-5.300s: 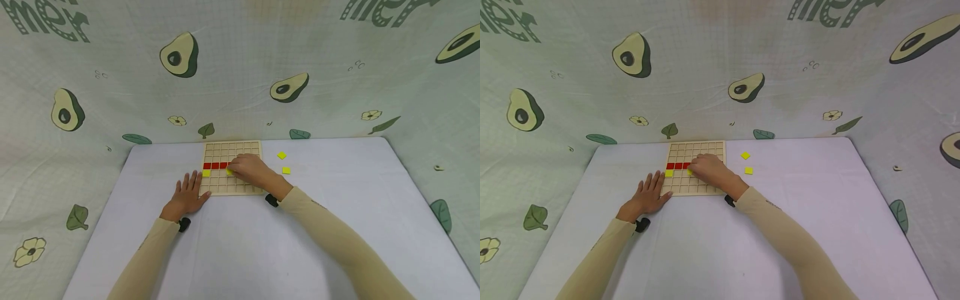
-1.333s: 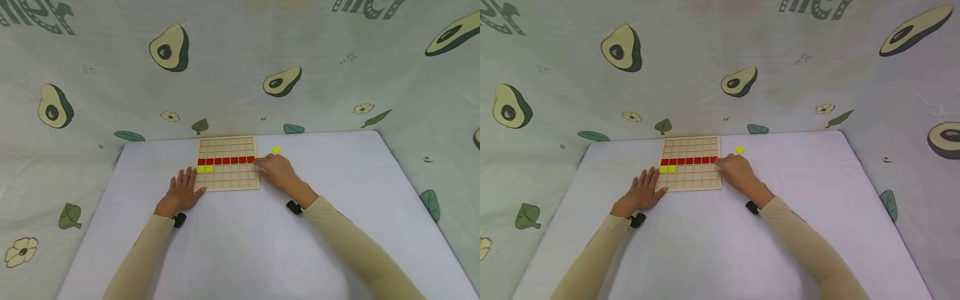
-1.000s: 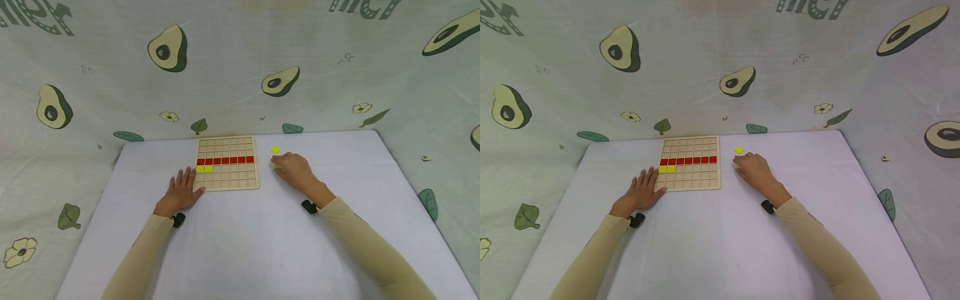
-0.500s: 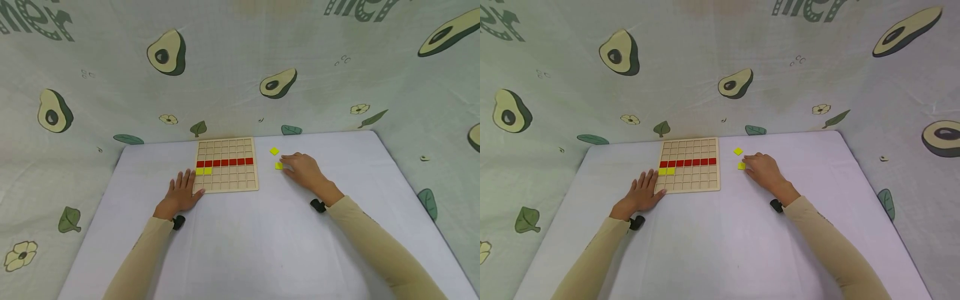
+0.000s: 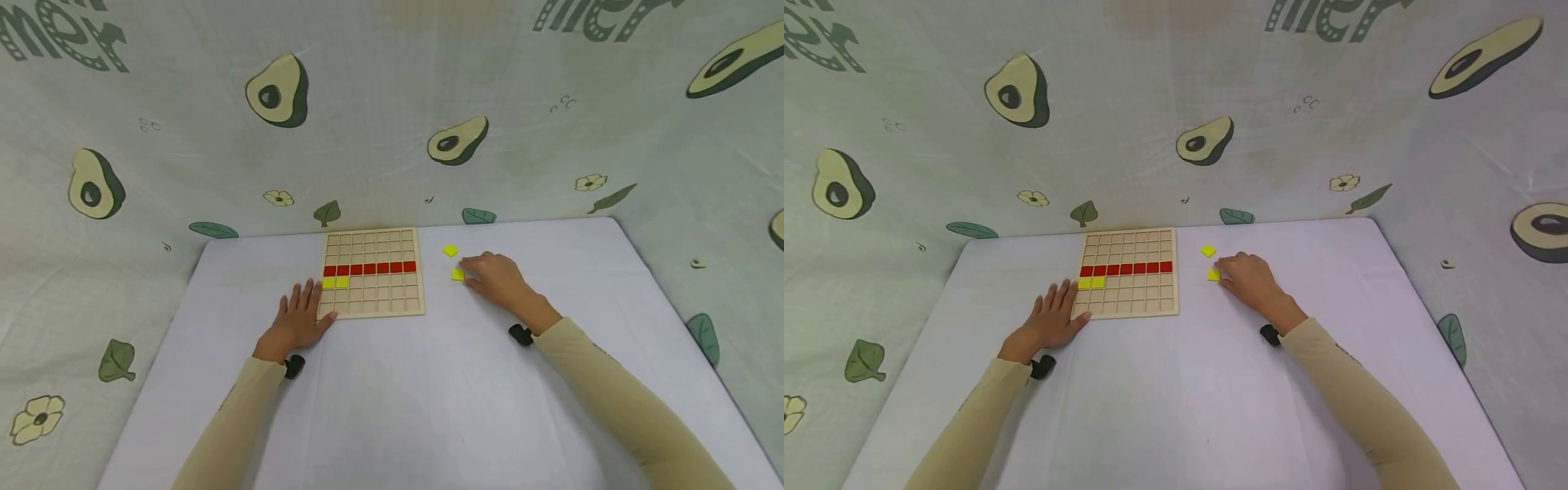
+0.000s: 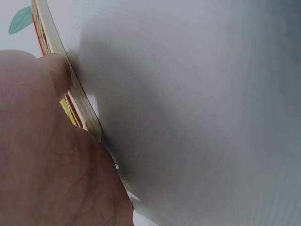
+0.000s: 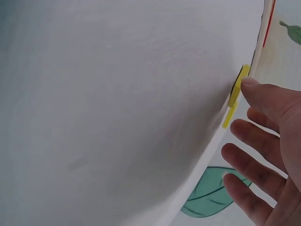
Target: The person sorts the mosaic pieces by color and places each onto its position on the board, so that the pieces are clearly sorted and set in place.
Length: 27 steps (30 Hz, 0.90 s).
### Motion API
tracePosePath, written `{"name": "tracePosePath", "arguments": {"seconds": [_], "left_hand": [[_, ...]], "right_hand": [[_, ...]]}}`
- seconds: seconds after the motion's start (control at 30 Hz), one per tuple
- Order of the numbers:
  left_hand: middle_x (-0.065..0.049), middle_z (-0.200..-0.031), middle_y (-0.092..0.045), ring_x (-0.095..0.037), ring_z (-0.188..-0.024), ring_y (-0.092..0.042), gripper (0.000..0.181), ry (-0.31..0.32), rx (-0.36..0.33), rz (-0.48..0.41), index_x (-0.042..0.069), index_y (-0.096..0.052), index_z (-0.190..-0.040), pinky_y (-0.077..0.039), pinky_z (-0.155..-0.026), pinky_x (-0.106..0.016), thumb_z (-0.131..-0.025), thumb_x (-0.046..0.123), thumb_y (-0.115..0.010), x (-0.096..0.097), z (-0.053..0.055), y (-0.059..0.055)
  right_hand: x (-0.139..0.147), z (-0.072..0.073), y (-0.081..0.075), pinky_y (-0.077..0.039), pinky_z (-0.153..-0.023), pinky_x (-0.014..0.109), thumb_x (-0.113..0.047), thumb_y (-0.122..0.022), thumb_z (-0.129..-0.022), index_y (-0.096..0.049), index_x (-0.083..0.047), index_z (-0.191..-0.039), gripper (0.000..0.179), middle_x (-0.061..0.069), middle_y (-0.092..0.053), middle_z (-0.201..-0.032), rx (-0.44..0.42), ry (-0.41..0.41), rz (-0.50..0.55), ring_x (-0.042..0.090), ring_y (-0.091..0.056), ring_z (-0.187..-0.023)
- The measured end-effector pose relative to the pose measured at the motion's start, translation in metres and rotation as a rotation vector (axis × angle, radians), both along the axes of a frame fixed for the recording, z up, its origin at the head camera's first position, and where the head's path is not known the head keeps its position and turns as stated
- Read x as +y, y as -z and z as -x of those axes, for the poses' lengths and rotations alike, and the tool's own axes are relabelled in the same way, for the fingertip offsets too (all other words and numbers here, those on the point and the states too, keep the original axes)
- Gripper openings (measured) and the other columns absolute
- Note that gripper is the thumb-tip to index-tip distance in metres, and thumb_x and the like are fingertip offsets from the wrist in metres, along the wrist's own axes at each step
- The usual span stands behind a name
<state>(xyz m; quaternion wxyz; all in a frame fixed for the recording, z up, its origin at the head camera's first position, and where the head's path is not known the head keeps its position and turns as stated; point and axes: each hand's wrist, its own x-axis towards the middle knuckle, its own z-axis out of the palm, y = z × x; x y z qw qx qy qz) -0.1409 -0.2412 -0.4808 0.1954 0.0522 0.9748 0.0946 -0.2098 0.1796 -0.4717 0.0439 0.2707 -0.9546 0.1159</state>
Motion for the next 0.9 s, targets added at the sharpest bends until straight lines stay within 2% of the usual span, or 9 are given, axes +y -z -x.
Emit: {"name": "tracePosePath", "arguments": {"seconds": [0.27,0.5,0.63,0.9], "left_hand": [[-0.026,-0.176,0.003,-0.049,-0.161,0.006,0.088,0.007,0.003,-0.007,-0.002,-0.002,-0.168,0.002,-0.127,-0.067,-0.110,0.048,-0.044,0.001,0.000,0.000],[-0.028,-0.175,0.000,-0.050,-0.161,0.003,0.085,0.001,-0.004,-0.016,-0.004,-0.006,-0.167,0.000,-0.127,-0.067,-0.110,0.046,-0.045,0.005,-0.003,-0.010],[-0.027,-0.175,0.002,-0.050,-0.161,0.005,0.085,0.000,-0.017,-0.004,-0.004,-0.005,-0.167,0.001,-0.127,-0.066,-0.111,0.046,-0.044,0.004,-0.004,-0.010],[-0.028,-0.175,0.002,-0.050,-0.161,0.004,0.085,0.001,-0.009,0.000,-0.005,-0.004,-0.167,0.000,-0.127,-0.068,-0.111,0.044,-0.045,0.002,-0.003,-0.006]], "right_hand": [[-0.005,0.002,0.003,-0.060,-0.089,0.048,-0.011,-0.087,-0.089,-0.079,-0.005,-0.122,0.034,0.010,-0.079,-0.119,-0.028,-0.014,-0.015,0.031,-0.074,-0.106],[-0.015,0.001,0.000,-0.061,-0.086,0.045,-0.006,-0.086,-0.088,-0.082,-0.006,-0.115,0.027,0.008,-0.081,-0.111,-0.013,-0.026,-0.025,0.030,-0.075,-0.101],[-0.019,0.000,-0.001,-0.061,-0.085,0.044,-0.005,-0.086,-0.087,-0.083,-0.006,-0.114,0.026,0.008,-0.081,-0.110,-0.013,-0.030,-0.045,0.030,-0.075,-0.101],[-0.023,0.000,-0.004,-0.060,-0.080,0.040,-0.005,-0.086,-0.088,-0.084,-0.008,-0.104,0.017,0.008,-0.082,-0.098,0.077,-0.119,-0.166,0.026,-0.072,-0.089]]}}
